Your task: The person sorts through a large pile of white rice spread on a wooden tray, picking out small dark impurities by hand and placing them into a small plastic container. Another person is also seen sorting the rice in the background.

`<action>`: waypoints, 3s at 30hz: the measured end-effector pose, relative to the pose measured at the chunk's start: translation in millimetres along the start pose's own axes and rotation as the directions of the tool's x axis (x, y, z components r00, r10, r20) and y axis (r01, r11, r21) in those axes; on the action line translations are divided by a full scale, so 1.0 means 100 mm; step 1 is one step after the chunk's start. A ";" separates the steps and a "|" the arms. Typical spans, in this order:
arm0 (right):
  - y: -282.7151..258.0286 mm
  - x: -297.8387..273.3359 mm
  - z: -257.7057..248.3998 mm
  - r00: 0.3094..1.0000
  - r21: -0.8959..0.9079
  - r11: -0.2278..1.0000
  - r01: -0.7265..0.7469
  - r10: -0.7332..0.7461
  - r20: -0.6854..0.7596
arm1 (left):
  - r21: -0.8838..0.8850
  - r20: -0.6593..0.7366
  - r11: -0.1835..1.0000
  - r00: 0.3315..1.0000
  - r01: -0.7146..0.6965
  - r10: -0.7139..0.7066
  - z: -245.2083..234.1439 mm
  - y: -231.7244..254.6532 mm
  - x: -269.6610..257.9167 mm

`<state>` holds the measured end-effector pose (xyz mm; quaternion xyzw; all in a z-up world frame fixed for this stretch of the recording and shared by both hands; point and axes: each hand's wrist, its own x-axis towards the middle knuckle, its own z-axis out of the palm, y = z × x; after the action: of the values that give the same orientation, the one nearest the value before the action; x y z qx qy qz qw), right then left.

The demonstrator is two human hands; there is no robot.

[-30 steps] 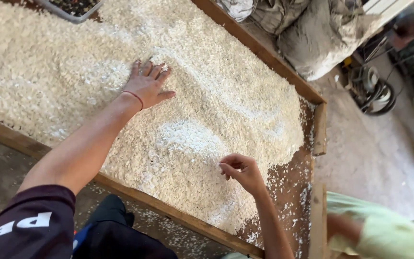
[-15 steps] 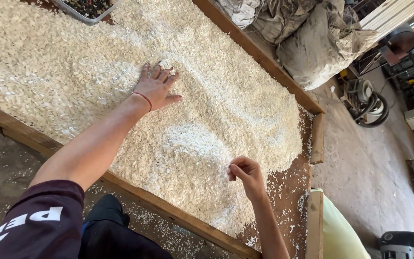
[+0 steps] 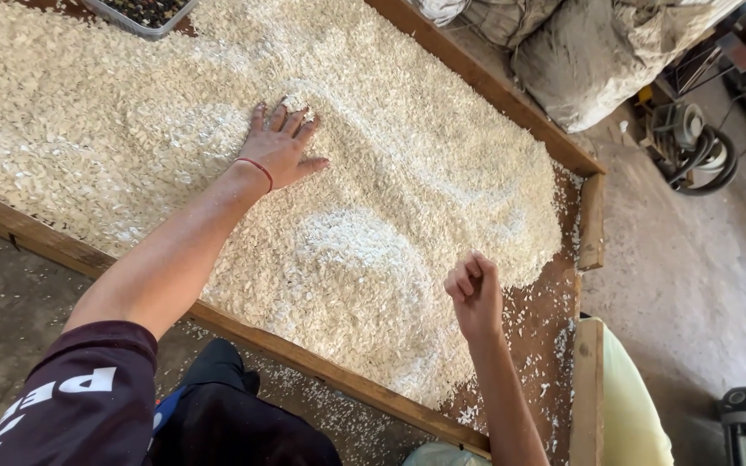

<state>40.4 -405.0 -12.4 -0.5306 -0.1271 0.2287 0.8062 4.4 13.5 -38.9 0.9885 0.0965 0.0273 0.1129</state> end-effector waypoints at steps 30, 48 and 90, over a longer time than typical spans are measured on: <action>-0.02 -0.50 1.20 0.797 -0.767 0.535 0.353 0.258 0.547 | 0.014 0.159 1.000 0.987 0.002 -0.004 -0.40 0.13 -0.15; 0.17 -0.06 2.12 0.518 -0.525 -0.068 0.849 0.307 0.798 | 0.090 0.207 0.988 0.973 -0.127 0.106 -0.37 -0.07 -0.14; 0.54 0.04 2.01 0.662 -0.663 -0.078 0.745 0.217 0.718 | -0.475 0.280 0.574 0.504 -0.667 0.817 -0.15 -0.06 -0.94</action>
<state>-58.3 -224.9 19.7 -0.7666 -0.6312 0.0460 0.1090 -90.1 4.0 -28.5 0.8747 -0.3791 -0.1526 0.2605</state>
